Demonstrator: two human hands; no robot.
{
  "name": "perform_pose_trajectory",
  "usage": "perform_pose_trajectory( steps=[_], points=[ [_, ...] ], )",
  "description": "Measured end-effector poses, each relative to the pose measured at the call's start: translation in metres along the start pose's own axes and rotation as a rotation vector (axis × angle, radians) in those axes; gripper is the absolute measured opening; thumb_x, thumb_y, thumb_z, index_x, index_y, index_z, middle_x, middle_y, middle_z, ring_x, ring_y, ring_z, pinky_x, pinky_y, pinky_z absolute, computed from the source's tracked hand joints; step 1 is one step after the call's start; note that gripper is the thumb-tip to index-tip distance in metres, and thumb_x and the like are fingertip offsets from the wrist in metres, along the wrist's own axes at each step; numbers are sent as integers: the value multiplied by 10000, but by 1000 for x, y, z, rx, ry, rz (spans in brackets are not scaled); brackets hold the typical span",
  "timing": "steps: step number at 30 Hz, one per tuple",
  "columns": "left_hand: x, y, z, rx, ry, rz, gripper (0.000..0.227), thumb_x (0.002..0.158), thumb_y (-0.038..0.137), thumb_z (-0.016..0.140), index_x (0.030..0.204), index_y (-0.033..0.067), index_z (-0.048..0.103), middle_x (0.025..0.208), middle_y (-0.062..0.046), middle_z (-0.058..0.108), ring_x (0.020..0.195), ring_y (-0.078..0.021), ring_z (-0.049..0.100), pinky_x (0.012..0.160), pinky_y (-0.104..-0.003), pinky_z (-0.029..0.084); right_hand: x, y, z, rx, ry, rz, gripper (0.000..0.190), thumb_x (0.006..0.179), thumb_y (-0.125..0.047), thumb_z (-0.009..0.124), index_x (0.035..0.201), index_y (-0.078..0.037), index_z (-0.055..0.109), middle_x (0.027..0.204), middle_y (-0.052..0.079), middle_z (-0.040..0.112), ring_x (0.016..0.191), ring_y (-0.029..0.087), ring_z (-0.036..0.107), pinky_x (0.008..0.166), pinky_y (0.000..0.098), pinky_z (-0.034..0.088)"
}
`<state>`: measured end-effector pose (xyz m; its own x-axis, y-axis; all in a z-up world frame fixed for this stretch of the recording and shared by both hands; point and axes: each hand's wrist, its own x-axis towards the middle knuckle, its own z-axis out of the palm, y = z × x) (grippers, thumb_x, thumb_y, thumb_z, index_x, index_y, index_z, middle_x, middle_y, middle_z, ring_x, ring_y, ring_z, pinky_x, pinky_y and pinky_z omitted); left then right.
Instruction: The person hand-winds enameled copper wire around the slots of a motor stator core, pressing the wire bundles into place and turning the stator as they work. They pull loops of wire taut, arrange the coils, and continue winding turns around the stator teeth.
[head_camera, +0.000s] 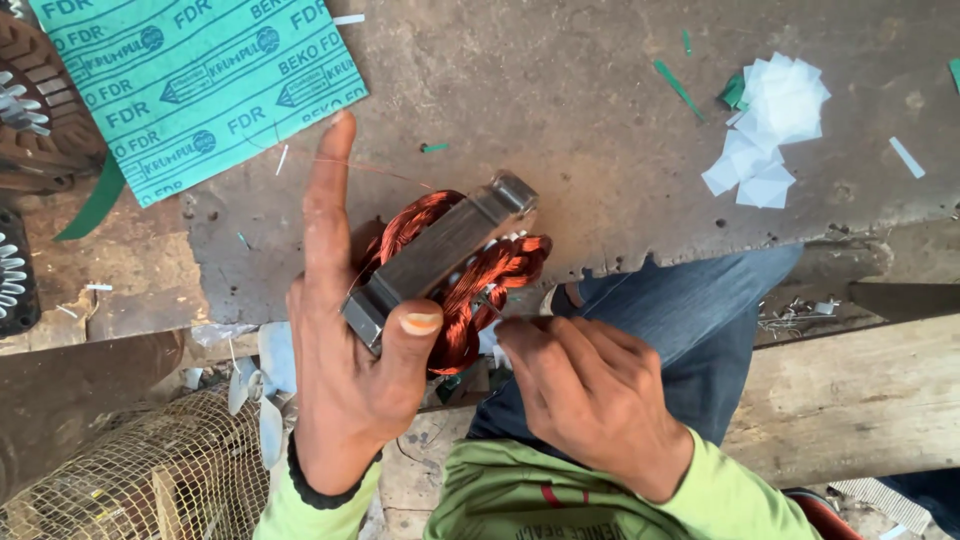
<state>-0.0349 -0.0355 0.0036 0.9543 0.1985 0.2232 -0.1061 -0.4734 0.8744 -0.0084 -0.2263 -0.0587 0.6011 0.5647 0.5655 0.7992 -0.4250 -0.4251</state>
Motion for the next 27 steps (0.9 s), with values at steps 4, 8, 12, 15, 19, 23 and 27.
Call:
perform_pose_trajectory(
  steps=[4, 8, 12, 15, 19, 23, 27],
  points=[
    [-2, -2, -1, 97, 42, -7, 1078, 995, 833, 382, 1697, 41, 177, 939, -39, 787, 674, -130, 720, 634, -275, 511, -2, 6, 6, 34, 46, -76, 253, 881, 4, 753, 1094, 10, 616, 879, 99, 674, 665, 223, 667, 618, 349, 566],
    [0, -2, -3, 81, 17, 17, 1020, 1064, 824, 391, 1676, 32, 197, 909, -30, 783, 774, -123, 730, 681, -255, 540, -3, -5, -8, 111, 16, 60, 228, 886, 3, 775, 1040, -18, 608, 838, 65, 683, 631, 207, 668, 570, 355, 531],
    [7, 5, -6, 78, -11, -50, 1025, 993, 815, 356, 1646, 34, 233, 786, -26, 740, 594, -127, 676, 590, -288, 492, -9, -1, -9, 119, 22, 36, 256, 839, 26, 751, 1064, 7, 629, 808, 88, 666, 593, 232, 651, 542, 362, 530],
    [9, 5, -9, 97, -47, -76, 1046, 965, 814, 327, 1656, 40, 194, 738, 4, 731, 574, -113, 684, 540, -292, 490, -14, 7, -4, 101, 33, -66, 262, 855, 39, 744, 1084, 19, 620, 840, 110, 651, 627, 239, 657, 566, 359, 540],
    [5, 6, -10, 121, -61, -67, 1036, 969, 786, 361, 1647, 38, 128, 767, -10, 743, 586, -125, 734, 567, -296, 543, -10, 8, -6, 42, -38, -98, 257, 839, 18, 751, 1067, 1, 632, 852, 101, 633, 641, 245, 650, 564, 365, 539],
    [-1, 4, -6, 14, -41, 41, 971, 1077, 721, 443, 1698, 46, 125, 1012, -58, 805, 933, -183, 801, 819, -297, 632, -6, 14, -6, 33, -50, -123, 255, 835, 21, 750, 1068, 7, 649, 853, 98, 637, 634, 246, 639, 542, 366, 527],
    [3, 10, -7, 62, -44, -6, 960, 1027, 734, 460, 1653, 52, 205, 998, -81, 807, 857, -200, 807, 761, -319, 617, -3, 14, -8, 46, -45, -124, 268, 841, 15, 750, 1088, 5, 649, 879, 111, 645, 672, 249, 658, 585, 367, 551]
  ],
)
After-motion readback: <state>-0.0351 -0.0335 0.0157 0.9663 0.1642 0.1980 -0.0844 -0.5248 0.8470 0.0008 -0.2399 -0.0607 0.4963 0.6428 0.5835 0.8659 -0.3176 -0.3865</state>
